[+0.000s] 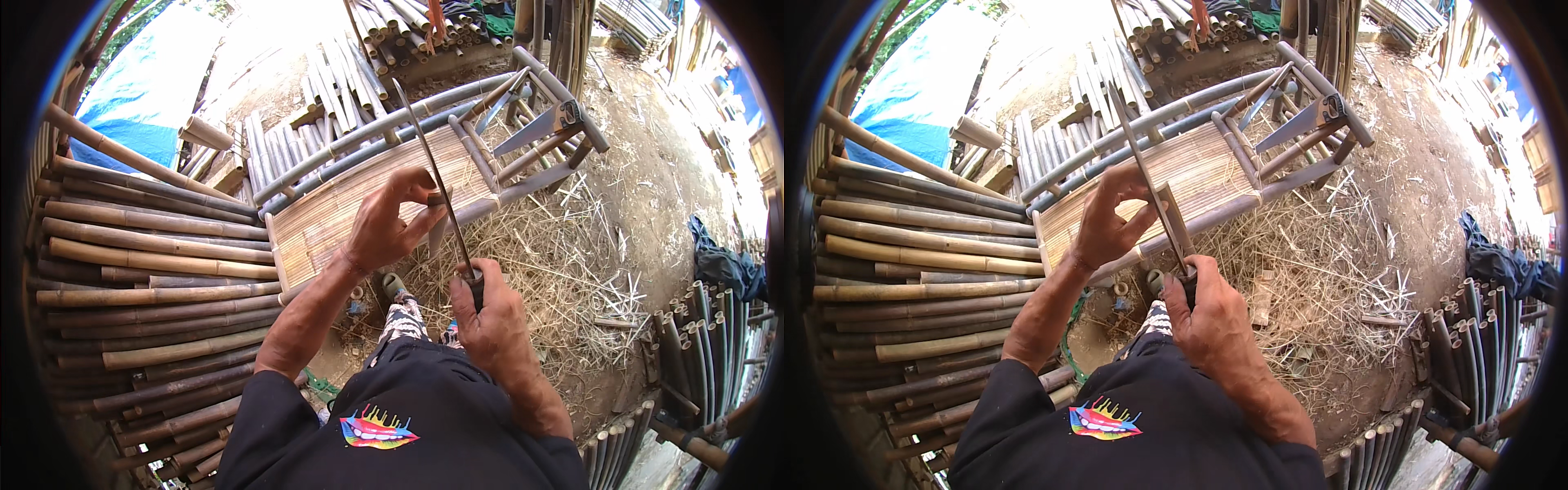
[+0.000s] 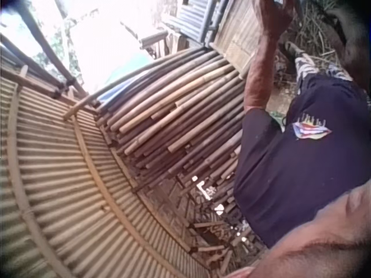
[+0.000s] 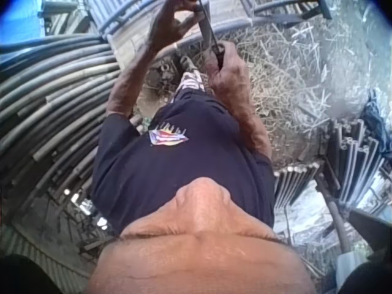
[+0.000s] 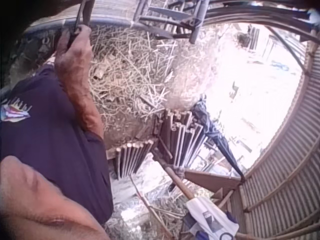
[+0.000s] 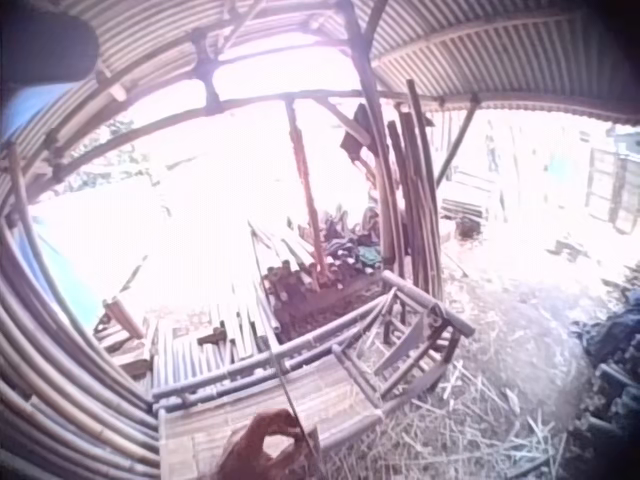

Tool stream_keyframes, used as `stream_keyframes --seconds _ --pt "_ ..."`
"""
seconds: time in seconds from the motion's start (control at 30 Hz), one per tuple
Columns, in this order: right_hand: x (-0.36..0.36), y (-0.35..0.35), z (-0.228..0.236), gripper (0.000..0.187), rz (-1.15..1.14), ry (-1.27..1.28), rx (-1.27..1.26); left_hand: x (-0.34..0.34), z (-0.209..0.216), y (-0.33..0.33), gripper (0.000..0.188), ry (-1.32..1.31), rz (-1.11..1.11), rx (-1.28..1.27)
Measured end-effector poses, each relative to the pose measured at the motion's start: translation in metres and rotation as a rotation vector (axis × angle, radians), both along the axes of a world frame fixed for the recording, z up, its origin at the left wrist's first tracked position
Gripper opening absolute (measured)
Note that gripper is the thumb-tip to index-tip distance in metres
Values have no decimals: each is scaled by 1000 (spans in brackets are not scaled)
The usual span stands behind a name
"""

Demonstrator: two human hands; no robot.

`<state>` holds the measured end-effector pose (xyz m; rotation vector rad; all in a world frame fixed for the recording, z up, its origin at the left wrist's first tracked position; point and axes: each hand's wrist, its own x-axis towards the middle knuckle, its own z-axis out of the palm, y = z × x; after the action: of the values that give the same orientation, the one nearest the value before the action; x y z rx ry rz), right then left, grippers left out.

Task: The person uses a machete to trim and shape bamboo poles and a hand saw to cut them to length while assembling a bamboo bench.

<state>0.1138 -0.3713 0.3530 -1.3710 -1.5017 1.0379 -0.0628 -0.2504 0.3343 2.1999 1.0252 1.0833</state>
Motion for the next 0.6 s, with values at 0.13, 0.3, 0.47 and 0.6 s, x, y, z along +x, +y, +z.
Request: stream_keyframes --seconds 0.13,0.3,0.47,0.6 --pt "10 11 3 32 -38 -55 -67 -4 84 -11 31 515 172 237" --pt "5 12 17 34 -24 -91 -93 17 117 47 35 751 12 784" --pt "10 19 12 38 3 -152 -222 87 114 57 52 494 -214 579" --pt "17 11 5 44 -20 -133 -294 96 128 105 52 619 -225 353"
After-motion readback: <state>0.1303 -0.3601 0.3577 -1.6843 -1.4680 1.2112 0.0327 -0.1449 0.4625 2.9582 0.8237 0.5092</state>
